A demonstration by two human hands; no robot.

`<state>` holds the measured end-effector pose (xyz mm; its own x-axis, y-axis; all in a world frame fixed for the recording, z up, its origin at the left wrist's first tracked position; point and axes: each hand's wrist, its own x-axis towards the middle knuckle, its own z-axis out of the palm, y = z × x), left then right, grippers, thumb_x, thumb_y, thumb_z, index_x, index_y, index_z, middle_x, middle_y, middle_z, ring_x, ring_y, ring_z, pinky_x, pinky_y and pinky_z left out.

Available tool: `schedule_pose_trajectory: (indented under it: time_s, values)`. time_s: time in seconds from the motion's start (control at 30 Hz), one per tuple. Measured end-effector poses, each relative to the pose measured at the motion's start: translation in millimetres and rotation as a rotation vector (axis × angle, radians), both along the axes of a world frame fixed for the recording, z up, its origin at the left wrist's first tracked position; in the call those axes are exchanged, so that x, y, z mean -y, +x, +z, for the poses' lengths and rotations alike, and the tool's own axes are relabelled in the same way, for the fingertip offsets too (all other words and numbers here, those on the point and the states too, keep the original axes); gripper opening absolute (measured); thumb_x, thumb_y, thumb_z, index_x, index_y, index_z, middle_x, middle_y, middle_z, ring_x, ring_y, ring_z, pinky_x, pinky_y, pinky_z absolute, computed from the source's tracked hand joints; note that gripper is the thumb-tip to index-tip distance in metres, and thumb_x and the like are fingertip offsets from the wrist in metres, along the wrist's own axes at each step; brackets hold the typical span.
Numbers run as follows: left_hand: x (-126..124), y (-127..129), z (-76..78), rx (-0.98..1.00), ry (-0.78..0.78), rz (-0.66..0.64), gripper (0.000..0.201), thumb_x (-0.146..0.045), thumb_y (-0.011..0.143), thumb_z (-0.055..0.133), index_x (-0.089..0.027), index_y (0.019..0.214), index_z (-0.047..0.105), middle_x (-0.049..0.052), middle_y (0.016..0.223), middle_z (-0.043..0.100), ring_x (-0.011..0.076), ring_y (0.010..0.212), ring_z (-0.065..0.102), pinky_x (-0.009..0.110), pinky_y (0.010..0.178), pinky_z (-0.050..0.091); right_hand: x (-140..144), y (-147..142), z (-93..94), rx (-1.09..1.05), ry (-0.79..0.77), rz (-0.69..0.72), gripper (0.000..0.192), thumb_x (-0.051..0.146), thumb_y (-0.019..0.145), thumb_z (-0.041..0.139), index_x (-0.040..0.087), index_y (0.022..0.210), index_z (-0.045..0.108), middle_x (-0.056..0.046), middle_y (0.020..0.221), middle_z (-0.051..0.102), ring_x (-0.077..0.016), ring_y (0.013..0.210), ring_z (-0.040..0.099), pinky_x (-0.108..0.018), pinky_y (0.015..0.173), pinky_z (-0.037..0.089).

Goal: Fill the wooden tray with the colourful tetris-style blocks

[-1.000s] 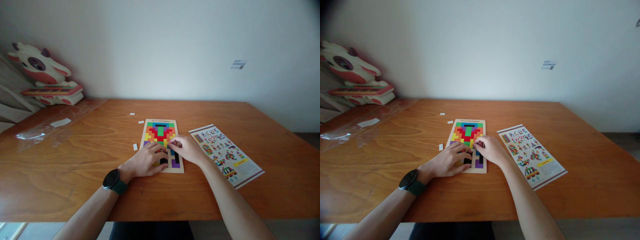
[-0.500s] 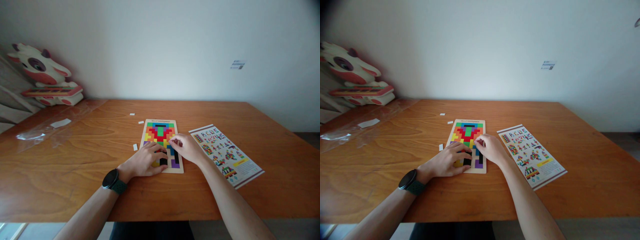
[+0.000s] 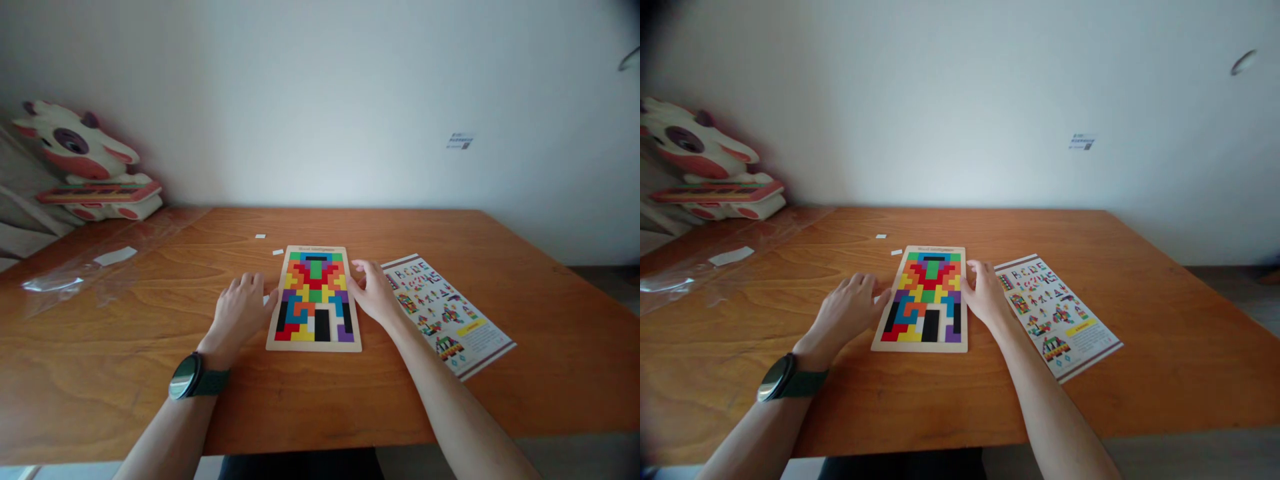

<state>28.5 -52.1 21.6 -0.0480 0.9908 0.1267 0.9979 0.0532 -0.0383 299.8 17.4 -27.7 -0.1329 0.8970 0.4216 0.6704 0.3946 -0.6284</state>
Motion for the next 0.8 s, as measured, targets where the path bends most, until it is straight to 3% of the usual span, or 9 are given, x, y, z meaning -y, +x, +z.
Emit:
schedule_pose_trajectory:
  time_s: [0.07,0.13,0.4,0.63,0.8]
  values:
    - [2.9,-2.8,-0.4,-0.005,-0.052,0.089,0.037,-0.044,0.098,0.038,-0.014,0.103,0.06,0.015,0.101,0.066,0.0316,0.094,0.066,0.04,0.075,0.051,-0.8,0.2,-1.7,-0.025,-0.002,-0.019,0.033,0.032,0.088,0.059,0.018,0.118,0.06,-0.014,0.11,0.062,-0.0168,0.064,0.059,-0.043,0.08,0.056]
    - [4.6,-3.9,-0.8,0.017,-0.077,0.099,0.034,-0.041,0.097,0.038,-0.014,0.104,0.059,0.015,0.101,0.066,0.0316,0.093,0.067,0.039,0.074,0.051,-1.3,0.6,-2.6,-0.035,-0.006,-0.027,0.033,0.035,0.088,0.059,0.019,0.118,0.061,-0.014,0.111,0.063,-0.0165,0.064,0.059,-0.043,0.079,0.057]
    - [6.2,1.1,-5.7,0.054,-0.049,-0.019,0.026,-0.022,0.098,0.035,-0.013,0.104,0.058,0.015,0.096,0.066,0.0266,0.087,0.068,0.034,0.074,0.05,-1.9,0.8,-2.7,-0.02,0.0,-0.05,0.033,0.037,0.089,0.058,0.018,0.115,0.063,-0.015,0.112,0.063,-0.0192,0.071,0.062,-0.043,0.082,0.057]
    - [2.5,-3.7,-8.8,0.102,-0.036,-0.045,0.034,-0.025,0.102,0.035,-0.014,0.091,0.065,0.014,0.093,0.067,0.0271,0.082,0.068,0.033,0.065,0.046,-1.3,-0.8,-2.2,-0.01,0.001,-0.051,0.032,0.037,0.089,0.058,0.018,0.114,0.064,-0.015,0.111,0.064,-0.0228,0.082,0.066,-0.044,0.085,0.055]
    - [-0.3,-10.1,-11.8,0.117,0.0,-0.088,0.033,-0.022,0.1,0.037,-0.015,0.085,0.066,0.011,0.087,0.069,0.0236,0.075,0.066,0.031,0.06,0.042,-2.3,-0.6,-4.4,-0.012,-0.007,-0.042,0.029,0.034,0.088,0.058,0.018,0.112,0.064,-0.014,0.11,0.064,-0.0204,0.075,0.065,-0.041,0.082,0.056]
